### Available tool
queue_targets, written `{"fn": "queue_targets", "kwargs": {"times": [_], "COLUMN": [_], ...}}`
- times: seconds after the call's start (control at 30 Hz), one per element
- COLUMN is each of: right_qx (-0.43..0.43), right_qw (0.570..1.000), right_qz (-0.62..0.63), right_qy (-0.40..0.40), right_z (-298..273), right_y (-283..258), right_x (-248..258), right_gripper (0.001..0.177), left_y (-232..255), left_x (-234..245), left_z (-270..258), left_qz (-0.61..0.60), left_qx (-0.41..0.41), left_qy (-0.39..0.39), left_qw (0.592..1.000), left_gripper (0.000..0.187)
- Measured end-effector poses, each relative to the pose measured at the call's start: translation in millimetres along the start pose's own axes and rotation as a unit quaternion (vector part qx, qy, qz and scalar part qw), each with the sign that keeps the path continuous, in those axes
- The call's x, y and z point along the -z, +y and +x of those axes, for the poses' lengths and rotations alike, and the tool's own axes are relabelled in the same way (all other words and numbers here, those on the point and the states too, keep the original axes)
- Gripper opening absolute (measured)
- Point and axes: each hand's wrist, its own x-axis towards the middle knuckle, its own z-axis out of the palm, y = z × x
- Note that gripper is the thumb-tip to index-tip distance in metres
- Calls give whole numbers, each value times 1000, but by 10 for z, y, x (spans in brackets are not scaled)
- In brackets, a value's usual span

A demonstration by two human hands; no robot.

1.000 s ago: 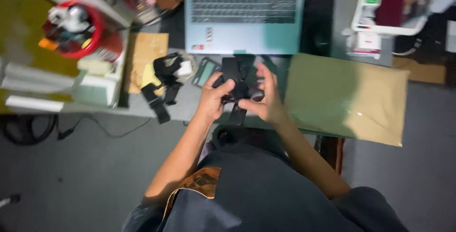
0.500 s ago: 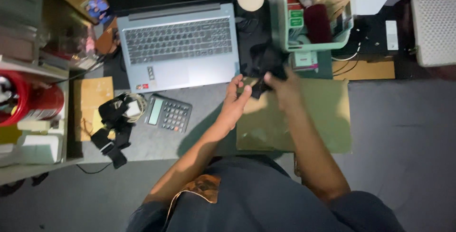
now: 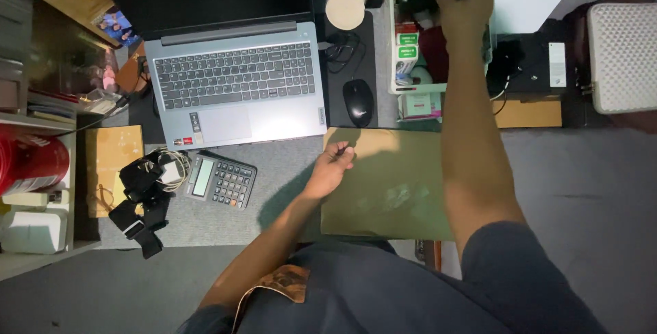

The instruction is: Organizing various office supplies, electronics, and containers on a desk.

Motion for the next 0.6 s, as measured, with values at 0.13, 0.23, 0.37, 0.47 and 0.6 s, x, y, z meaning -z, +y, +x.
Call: {"fn": "queue_targets", "kwargs": {"times": [0.13,0.23,0.37,0.47,0.6], "right_qx": [-330,92,-76,-121,-157], "right_qw": [864,888,897,927,955], "right_qz": [-377,-438,-414,-346,-243], "right_qy": [-53,-109,-137,-77,70], "right_z": [-455,-595,-585,-686,-825], "right_y": [416,29,-631,-428,-332], "right_x": [219,188,252,637,1117], "right_gripper": [22,31,49,50,52], "left_y": [-233,-369,-612,-962,-1214], "left_x": [-63,-161,-239,-192,-141], "left_z": [138,210,347,487,482], "left_qz": [2,23,59,96,102], "left_qx": [-5,-18,-2,0,-39], "left_qy": [-10,-27,-45,-49,-53], "left_qw": [1000,999,997,994,993], "left_gripper": [40,32,26,24,23]}}
